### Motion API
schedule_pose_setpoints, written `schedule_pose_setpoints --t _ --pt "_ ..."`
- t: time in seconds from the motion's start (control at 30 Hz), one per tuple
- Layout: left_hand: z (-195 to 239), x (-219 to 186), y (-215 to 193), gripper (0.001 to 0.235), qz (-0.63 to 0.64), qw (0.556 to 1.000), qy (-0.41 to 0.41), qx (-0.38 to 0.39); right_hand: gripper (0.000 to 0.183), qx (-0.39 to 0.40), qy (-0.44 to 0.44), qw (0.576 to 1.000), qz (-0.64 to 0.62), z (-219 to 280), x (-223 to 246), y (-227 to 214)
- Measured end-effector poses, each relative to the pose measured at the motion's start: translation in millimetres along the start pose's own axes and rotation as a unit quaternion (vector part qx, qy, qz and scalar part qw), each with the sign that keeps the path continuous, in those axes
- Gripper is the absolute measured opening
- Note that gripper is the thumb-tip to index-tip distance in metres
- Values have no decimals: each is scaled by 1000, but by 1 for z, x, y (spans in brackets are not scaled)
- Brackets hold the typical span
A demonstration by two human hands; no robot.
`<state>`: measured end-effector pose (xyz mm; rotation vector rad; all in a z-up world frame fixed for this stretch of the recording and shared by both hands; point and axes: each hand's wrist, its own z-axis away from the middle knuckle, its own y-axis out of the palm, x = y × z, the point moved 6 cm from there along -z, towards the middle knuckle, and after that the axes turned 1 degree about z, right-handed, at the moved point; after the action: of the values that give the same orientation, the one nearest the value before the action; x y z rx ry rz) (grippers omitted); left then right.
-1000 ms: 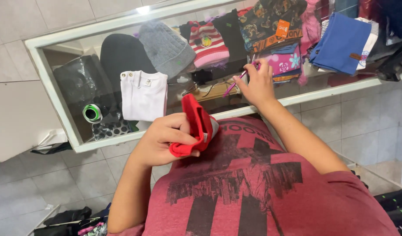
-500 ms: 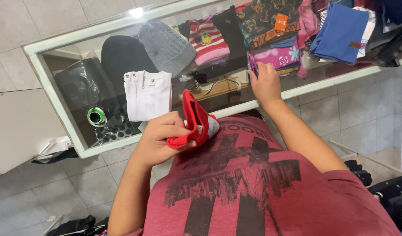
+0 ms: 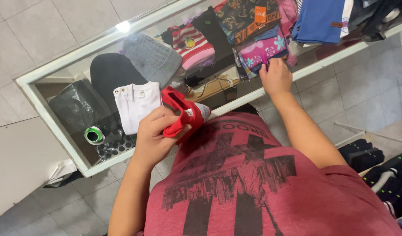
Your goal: The person folds several t-shirts on a glass display counter. They fold a white t-shirt, a red t-shirt, a blue t-shirt, and a white t-shirt with a graphic print, placing each folded shirt on the counter.
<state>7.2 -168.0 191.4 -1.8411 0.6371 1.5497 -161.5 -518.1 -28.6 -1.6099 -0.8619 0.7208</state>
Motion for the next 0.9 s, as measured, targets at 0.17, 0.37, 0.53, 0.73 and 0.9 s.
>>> schedule_pose_setpoints --t 0.17,0.37,0.53,0.73,0.9 --pt "3 11 22 12 -6 998 57 -20 26 25 23 993 -110 -9 -56 23" --pt "31 24 49 15 -56 993 87 61 28 63 -73 969 -228 -67 -21 5" --pt "73 55 47 18 -12 995 74 -70 27 128 -220 946 -200 -123 84 14" --pt "136 68 35 20 45 976 17 -213 12 205 -476 841 -156 -114 358 -36" --pt "181 58 29 15 83 951 44 -294 14 -35 -808 574 -129 -31 537 -69"
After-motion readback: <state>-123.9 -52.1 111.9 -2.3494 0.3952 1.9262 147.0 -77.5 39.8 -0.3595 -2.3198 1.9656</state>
